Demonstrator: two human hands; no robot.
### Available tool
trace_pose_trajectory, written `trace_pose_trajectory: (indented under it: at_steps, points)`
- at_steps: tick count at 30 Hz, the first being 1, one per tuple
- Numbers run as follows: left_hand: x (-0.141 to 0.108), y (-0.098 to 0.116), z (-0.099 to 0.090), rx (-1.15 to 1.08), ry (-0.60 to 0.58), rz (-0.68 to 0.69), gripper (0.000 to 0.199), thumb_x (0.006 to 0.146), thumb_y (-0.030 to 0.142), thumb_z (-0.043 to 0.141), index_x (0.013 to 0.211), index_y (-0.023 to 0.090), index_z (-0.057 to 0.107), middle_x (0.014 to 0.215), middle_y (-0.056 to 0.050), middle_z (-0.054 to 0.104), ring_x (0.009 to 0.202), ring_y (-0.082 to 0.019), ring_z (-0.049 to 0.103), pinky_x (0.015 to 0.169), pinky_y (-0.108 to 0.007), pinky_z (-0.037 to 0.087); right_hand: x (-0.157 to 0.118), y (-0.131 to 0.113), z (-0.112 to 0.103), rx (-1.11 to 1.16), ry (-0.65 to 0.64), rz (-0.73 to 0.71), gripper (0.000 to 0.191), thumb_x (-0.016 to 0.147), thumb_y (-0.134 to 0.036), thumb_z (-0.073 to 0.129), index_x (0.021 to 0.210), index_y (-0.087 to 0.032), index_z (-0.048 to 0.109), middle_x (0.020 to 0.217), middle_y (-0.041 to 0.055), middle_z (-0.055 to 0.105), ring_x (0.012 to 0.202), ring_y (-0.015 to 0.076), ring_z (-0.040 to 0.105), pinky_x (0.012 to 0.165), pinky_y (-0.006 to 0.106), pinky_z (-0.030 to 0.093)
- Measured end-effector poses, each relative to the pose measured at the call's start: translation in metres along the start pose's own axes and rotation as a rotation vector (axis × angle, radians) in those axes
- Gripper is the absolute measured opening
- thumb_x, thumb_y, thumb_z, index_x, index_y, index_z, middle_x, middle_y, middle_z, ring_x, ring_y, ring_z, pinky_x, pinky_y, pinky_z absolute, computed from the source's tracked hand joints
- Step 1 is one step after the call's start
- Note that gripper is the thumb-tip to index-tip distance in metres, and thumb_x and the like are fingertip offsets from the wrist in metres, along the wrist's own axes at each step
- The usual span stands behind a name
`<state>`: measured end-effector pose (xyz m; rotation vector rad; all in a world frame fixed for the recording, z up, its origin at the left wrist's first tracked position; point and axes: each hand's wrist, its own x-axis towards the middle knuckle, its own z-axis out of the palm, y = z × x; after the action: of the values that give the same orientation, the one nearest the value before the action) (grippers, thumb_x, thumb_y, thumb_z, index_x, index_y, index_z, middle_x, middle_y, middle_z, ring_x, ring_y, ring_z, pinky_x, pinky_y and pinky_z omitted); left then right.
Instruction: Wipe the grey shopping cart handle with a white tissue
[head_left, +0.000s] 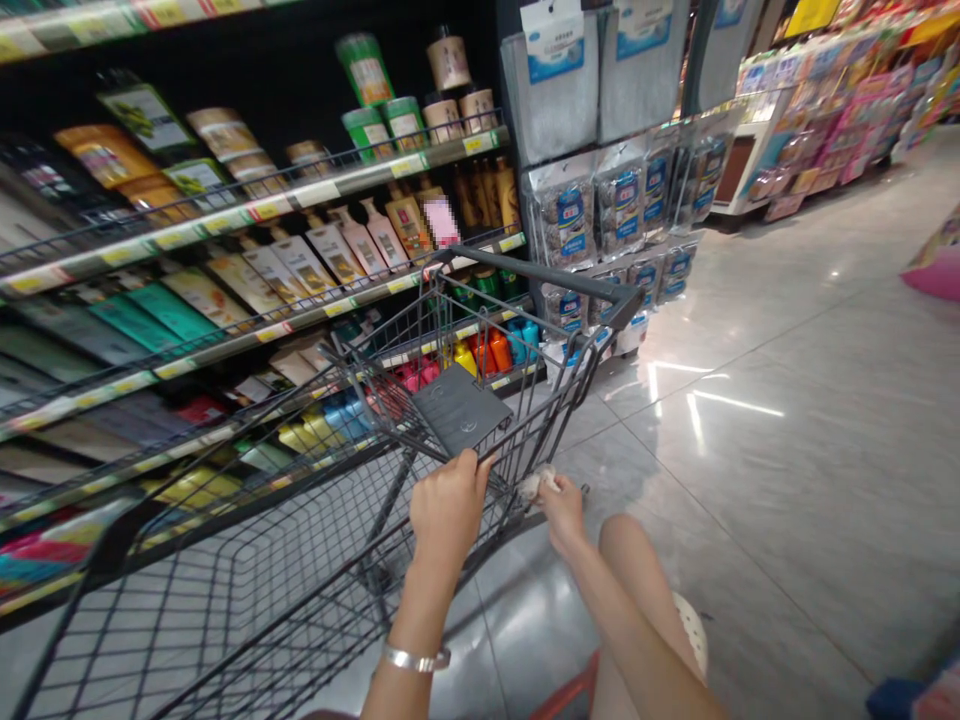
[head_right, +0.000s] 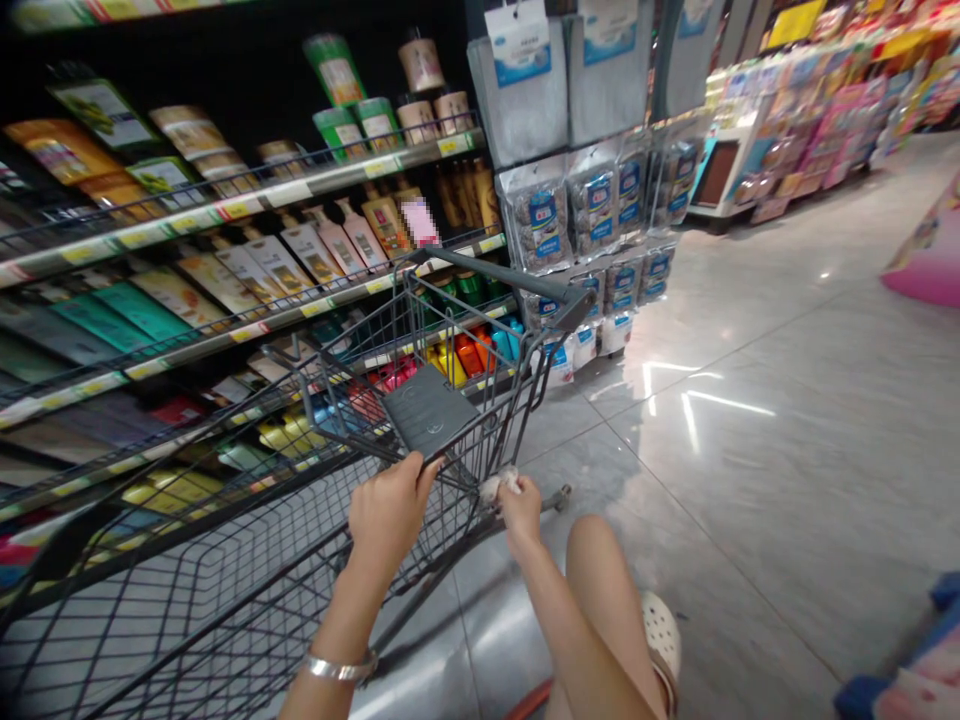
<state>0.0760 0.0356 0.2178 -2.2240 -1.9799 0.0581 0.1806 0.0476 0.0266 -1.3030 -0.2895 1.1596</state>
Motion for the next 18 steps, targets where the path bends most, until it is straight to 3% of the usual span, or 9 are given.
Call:
trace_pose_trajectory:
  at_steps: [6, 10, 15, 18]
  points:
    - [-0.005, -0.006, 0.0, -0.001, 0.001, 0.01, 0.037, 0.094, 0.041, 0.031, 0.086, 0.02, 0.061, 0.071, -0.009, 0.068, 0.071, -0.021, 0.066, 0.055, -0.026, 0.033, 0.013, -0.041, 0.004, 0.099, 0.003, -0.02, 0.025, 0.05, -0.033, 0.063, 0.067, -0.019, 0.054, 0.06, -0.0023, 0.059, 0.055, 0.0148, 0.057, 0.055, 0.028, 0.046]
    - [-0.009, -0.012, 0.0, 0.001, 0.004, 0.016, 0.037, 0.094, 0.041, 0.032, 0.085, 0.02, 0.061, 0.07, -0.008, 0.068, 0.071, -0.022, 0.066, 0.055, -0.026, 0.032, 0.001, -0.048, 0.007, -0.032, 0.142, -0.248, 0.02, 0.054, -0.029, 0.062, 0.068, -0.019, 0.053, 0.06, -0.0055, 0.051, 0.056, 0.0127, 0.048, 0.055, 0.025, 0.041]
    - [-0.016, -0.019, 0.001, 0.0, 0.02, 0.017, 0.036, 0.094, 0.041, 0.034, 0.084, 0.02, 0.062, 0.069, -0.008, 0.068, 0.07, -0.022, 0.067, 0.054, -0.027, 0.031, -0.019, -0.021, 0.006, -0.394, 0.134, -0.632, 0.007, 0.062, -0.02, 0.055, 0.068, -0.02, 0.055, 0.078, 0.0011, 0.05, 0.076, 0.0186, 0.051, 0.073, 0.031, 0.041]
    - [-0.02, -0.024, 0.003, -0.009, 0.022, 0.009, 0.035, 0.094, 0.04, 0.035, 0.084, 0.02, 0.062, 0.069, -0.007, 0.068, 0.07, -0.022, 0.066, 0.054, -0.027, 0.031, -0.022, 0.013, 0.002, -0.437, 0.117, -0.598, 0.003, 0.063, -0.02, 0.056, 0.065, -0.021, 0.054, 0.076, 0.0017, 0.049, 0.073, 0.0199, 0.05, 0.071, 0.032, 0.041]
